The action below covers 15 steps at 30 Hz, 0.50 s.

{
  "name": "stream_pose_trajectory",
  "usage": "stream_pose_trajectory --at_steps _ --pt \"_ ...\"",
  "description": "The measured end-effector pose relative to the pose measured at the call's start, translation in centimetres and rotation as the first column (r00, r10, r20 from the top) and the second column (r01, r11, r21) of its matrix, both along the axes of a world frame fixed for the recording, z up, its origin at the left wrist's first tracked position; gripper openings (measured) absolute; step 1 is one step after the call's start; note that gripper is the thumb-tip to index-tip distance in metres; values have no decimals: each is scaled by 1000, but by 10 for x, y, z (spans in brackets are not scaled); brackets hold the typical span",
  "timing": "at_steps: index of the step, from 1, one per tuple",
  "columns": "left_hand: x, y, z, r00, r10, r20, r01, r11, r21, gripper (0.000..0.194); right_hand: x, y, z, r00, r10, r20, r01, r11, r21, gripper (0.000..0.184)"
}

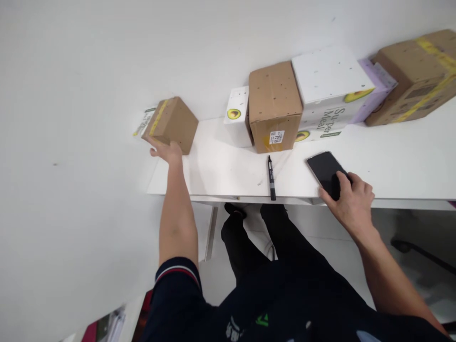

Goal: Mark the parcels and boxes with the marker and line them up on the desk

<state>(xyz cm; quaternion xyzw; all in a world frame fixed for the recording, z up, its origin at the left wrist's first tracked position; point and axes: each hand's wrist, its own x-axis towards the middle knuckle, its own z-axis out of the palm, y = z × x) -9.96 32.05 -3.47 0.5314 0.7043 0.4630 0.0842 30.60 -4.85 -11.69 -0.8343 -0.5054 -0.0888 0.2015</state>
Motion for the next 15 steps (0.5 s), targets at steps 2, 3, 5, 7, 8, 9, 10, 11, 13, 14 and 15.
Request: stream_pose_trajectory --at_steps 2,3,5,7,8,9,10,11,13,14,15 --pt "23 -7 -5 999 50 12 -52 992 118 76 -1 0 1 1000 -1 -17 1 1000 -4 64" --pt "38 -13 -8 1000 20 -16 -17 984 178 74 -1 0 2 1000 -4 -22 3 1000 -8 64" --pt "76 -30 -14 970 -221 -98 237 953 187 69 -2 0 3 999 -10 -32 10 1000 -12 65" --pt "116 -46 -21 873 -469 -130 484 866 123 77 -2 0 4 999 -14 -49 14 1000 -13 65" --pt "135 -52 -23 834 -537 -128 549 829 105 80 -2 0 4 998 -17 -57 16 1000 -15 64" --pt "153 -56 -24 814 -569 -112 579 809 97 80 -2 1 5 998 -19 -64 18 1000 -19 64" --pt "168 -59 -25 808 -582 -86 588 804 88 77 -2 1 5 997 -20 -69 18 999 -27 64" --pt "180 -60 -25 809 -586 -53 588 805 80 73 -2 1 5 997 -21 -71 19 999 -35 64" --pt "194 -59 -24 821 -571 11 569 820 70 67 -2 2 5 997 -26 -72 23 999 -41 64" --pt "196 -59 -23 830 -557 33 554 830 69 65 -2 2 5 997 -27 -73 24 999 -41 65" --pt "195 -59 -22 838 -544 43 540 838 73 63 -2 2 5 997 -29 -76 26 999 -38 65"
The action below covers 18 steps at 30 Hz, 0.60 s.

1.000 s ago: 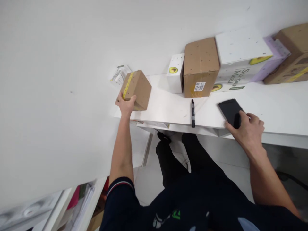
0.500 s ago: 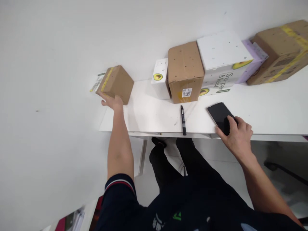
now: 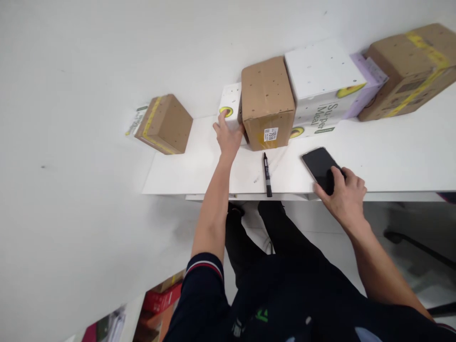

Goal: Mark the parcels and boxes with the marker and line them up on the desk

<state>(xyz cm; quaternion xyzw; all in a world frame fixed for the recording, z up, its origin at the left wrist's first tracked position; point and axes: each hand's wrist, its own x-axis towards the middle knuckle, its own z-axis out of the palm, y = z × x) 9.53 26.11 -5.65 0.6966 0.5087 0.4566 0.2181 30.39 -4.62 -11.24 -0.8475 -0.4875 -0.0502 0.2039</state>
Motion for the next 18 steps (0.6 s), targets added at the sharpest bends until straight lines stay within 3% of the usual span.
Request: stream_pose_trajectory --at_steps 4,7,11,15,18 --pt "-38 -25 -1 999 2 -32 0 998 64 64 1 -1 -2 1000 -1 -24 1 1000 12 67" --pt "-87 -70 -6 998 -60 -36 62 996 67 70 1 1 -3 999 -3 -50 3 1000 13 71" --pt "-141 -135 -8 984 -160 72 160 987 9 71 -6 14 -7 998 6 -67 -5 1000 25 73" --pt "-160 -172 -7 971 -184 154 192 981 -37 79 -16 35 -12 995 41 -95 -36 998 51 74" --pt "-156 -182 -10 969 -69 238 101 987 -128 99 -20 42 -9 993 51 -109 -45 997 55 75"
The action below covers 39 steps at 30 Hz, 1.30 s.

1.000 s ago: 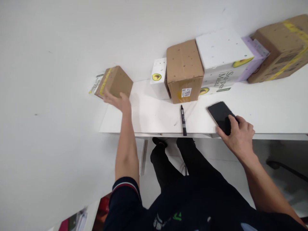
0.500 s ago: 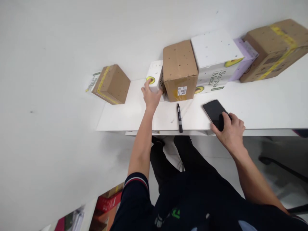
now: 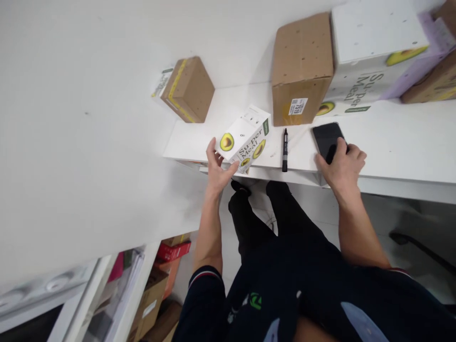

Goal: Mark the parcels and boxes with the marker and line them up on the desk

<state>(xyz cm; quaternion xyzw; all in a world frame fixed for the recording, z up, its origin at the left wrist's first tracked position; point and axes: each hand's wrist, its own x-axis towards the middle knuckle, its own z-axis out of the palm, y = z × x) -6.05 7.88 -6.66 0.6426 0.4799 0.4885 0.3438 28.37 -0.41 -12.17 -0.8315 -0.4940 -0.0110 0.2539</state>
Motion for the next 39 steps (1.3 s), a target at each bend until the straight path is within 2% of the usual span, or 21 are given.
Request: stream_pose_trajectory --at_steps 3,5,7,11,14,17,20,24,27,30,32,35,37,39 --pt "11 -5 -4 989 126 78 -117 986 -116 111 -6 -4 11 999 42 -6 -42 999 31 73" --pt "18 -9 -5 982 147 121 -128 980 -150 106 -15 -7 20 991 126 -49 -122 990 72 67" --pt "22 -14 -3 982 125 143 -104 985 -141 95 -29 -9 31 957 242 -163 -223 967 127 63" --pt "20 -31 0 986 56 160 -42 995 -92 91 -61 -2 51 789 432 -437 -338 899 278 63" --pt "10 -46 -4 978 -7 207 22 997 -70 94 -83 3 62 642 506 -576 -343 862 374 68" --pt "-1 -62 -12 968 0 249 24 995 -94 94 -103 1 67 519 550 -654 -372 834 407 70" --pt "-7 -82 -21 955 59 291 -9 985 -169 97 -122 -9 66 525 581 -622 -399 814 424 68" --pt "1 -106 -24 920 107 377 -13 970 -244 107 -135 -22 62 545 581 -604 -348 813 467 59" --pt "12 -113 -22 907 116 405 -23 974 -227 106 -133 -24 63 572 558 -601 -279 821 498 54" --pt "16 -109 -21 911 117 395 -56 985 -162 108 -129 -22 62 576 548 -607 -247 824 510 54" --pt "13 -102 -24 917 93 389 -47 991 -126 110 -129 -22 56 533 549 -644 -241 828 506 55" --pt "4 -94 -32 912 -16 410 81 987 -141 116 -132 -26 41 430 496 -754 -223 868 444 53" --pt "1 -93 -37 884 -73 462 174 968 -181 121 -134 -31 31 371 441 -817 -213 897 388 51" --pt "2 -94 -40 842 -58 536 202 956 -214 116 -135 -37 23 322 407 -855 -205 911 357 50"
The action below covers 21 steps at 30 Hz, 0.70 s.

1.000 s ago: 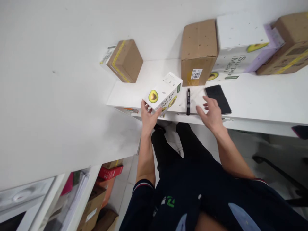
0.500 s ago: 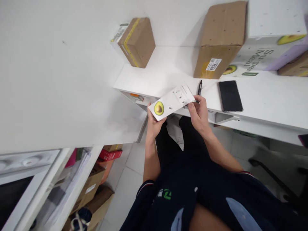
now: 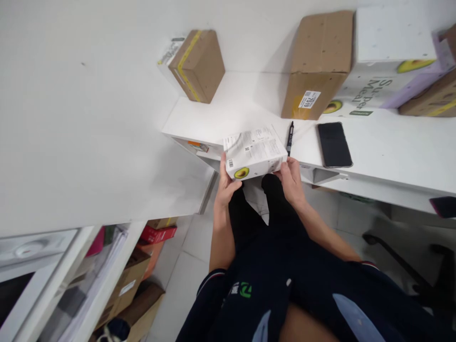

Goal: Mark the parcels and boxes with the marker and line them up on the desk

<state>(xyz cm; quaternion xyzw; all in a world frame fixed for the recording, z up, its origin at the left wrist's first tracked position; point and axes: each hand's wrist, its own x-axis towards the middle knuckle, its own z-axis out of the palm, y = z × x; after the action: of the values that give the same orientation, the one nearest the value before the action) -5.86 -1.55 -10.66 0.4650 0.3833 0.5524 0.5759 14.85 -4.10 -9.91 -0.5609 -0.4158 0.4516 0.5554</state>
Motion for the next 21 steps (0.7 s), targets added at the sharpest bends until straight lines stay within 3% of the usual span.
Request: stream_pose_trajectory --at_steps 6,12,21 --pt "17 -4 -2 985 150 84 -136 978 -160 82 1 -9 -10 989 48 -137 -63 992 -113 49" --pt "16 -9 -10 966 216 140 -176 952 -252 71 2 -8 -12 977 2 -214 -47 977 -207 53" --pt "17 -14 -16 960 256 116 -208 924 -321 64 -4 -12 -17 962 -40 -270 -12 982 -191 58"
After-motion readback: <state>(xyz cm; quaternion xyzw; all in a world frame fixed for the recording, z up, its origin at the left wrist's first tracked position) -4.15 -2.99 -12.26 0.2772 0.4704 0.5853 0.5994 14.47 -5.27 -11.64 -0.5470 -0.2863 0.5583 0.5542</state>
